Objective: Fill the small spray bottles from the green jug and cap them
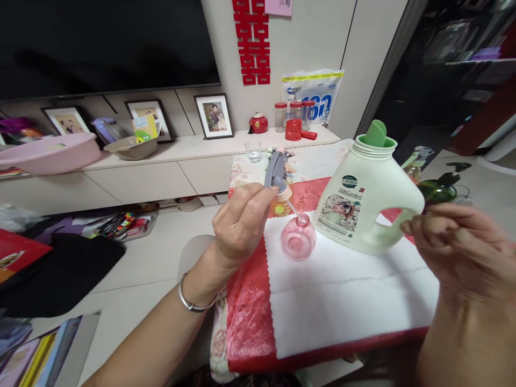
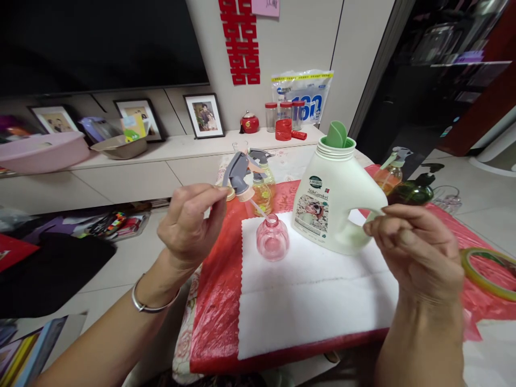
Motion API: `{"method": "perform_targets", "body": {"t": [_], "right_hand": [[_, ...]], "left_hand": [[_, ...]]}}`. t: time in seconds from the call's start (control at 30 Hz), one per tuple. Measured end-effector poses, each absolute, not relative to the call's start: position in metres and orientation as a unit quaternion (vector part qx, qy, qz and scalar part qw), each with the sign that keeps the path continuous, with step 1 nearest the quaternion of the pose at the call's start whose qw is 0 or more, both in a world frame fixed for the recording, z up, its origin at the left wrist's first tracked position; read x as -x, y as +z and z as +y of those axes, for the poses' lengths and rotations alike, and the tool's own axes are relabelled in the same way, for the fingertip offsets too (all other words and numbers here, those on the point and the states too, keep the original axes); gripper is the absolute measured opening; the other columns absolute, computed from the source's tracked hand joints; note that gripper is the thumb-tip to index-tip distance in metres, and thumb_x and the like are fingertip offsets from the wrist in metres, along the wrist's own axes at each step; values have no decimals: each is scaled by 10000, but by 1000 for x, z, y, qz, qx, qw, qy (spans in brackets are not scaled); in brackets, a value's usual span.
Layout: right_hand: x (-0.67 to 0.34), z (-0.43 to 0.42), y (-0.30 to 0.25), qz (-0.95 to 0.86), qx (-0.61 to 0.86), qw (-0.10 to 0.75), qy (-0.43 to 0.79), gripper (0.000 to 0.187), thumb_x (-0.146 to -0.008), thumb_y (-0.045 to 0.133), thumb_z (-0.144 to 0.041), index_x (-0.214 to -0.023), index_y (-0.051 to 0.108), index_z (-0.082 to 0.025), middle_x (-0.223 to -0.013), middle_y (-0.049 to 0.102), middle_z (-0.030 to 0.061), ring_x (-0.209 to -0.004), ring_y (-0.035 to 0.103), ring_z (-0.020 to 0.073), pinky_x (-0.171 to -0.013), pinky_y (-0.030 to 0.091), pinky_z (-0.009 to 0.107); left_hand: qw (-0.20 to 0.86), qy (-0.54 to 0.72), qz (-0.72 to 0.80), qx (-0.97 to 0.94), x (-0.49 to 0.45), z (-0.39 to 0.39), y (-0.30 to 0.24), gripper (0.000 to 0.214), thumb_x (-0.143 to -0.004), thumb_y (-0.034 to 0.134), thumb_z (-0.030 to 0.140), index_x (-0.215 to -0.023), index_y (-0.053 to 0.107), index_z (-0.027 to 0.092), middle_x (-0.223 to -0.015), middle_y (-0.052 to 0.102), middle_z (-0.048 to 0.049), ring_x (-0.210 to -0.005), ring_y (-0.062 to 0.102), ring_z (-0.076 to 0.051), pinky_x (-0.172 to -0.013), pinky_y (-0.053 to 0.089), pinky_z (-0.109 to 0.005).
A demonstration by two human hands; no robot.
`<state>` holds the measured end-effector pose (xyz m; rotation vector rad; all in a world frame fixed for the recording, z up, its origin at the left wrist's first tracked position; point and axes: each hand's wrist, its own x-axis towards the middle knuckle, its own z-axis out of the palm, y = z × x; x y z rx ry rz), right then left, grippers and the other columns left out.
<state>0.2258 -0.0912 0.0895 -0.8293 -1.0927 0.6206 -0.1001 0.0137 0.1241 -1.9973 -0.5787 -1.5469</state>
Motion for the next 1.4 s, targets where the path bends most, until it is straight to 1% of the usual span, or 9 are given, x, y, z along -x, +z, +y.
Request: {"method": "perform_targets", "body": {"t": [0.07,0.13,0.23,0.33,0.57,0.9,1.1,1.23,1.4], "right_hand": [[-214,-89,88,-540,385,686,298,318,-815,838,-402,-1060,758,-215,-658,520,69,-624,545,163,-659,457,369],[-202,-85,86,-571,406,644,308,276,-859,802,-363,-1096,751,-232,-767,578,84,-668,569,152,-640,465,310],[-183,-78,81,-606,437,592,303,252,-884,781,-328,-1116,734,-241,-842,598,59,-729,583,118,-627,468,207],[-165,-71,78,-635,451,559,286,223,-919,749,-318,-1127,716,-244,-925,620,35,-830,608,97,-722,505,159],[-134,-60,71,-676,465,528,218,235,-988,661,-355,-1195,682,-248,-1199,610,11,-1148,576,124,-898,523,179],[-115,-48,57,-688,485,495,215,396,-1059,532,-437,-1393,586,-232,-1350,547,25,-1226,546,154,-1015,480,282],[-112,-42,59,-677,489,508,212,397,-1050,529,-453,-1344,620,-203,-1323,570,39,-1221,557,173,-993,481,279],[-111,-39,59,-678,488,510,204,379,-1047,525,-438,-1324,630,-202,-1299,584,40,-1200,565,175,-1004,476,287],[-110,-37,57,-671,478,526,210,341,-1033,557,-384,-1308,631,-197,-1264,597,32,-1128,589,145,-930,490,249]], "left_hand": [[262,-568,-210,752,97,14,117,264,-894,642,39,-1107,631,194,-917,728,-30,-831,694,-122,-770,569,-228],[248,-560,-203,764,94,16,109,279,-894,632,21,-1120,627,184,-942,727,-42,-864,701,-124,-783,574,-226],[236,-553,-196,775,89,18,98,278,-899,639,36,-1138,623,175,-932,723,-46,-862,702,-130,-771,581,-234],[229,-550,-198,778,85,18,89,282,-902,640,46,-1151,622,176,-932,727,-50,-835,702,-136,-744,590,-244],[192,-547,-183,794,79,13,76,283,-919,634,76,-1181,611,180,-937,734,-50,-847,712,-144,-743,604,-249],[145,-546,-173,807,75,2,72,260,-934,610,77,-1179,597,164,-993,747,-67,-906,720,-146,-809,612,-261],[96,-566,-208,792,70,0,73,263,-923,622,81,-1155,592,202,-967,737,-33,-879,714,-139,-795,607,-259],[-24,-592,-248,767,65,-2,67,275,-924,605,75,-1156,598,222,-1009,704,-29,-949,703,-144,-845,616,-289],[-315,-633,-272,653,55,-6,54,403,-897,674,179,-1266,520,228,-1129,644,-62,-977,714,-143,-891,616,-314]]}}
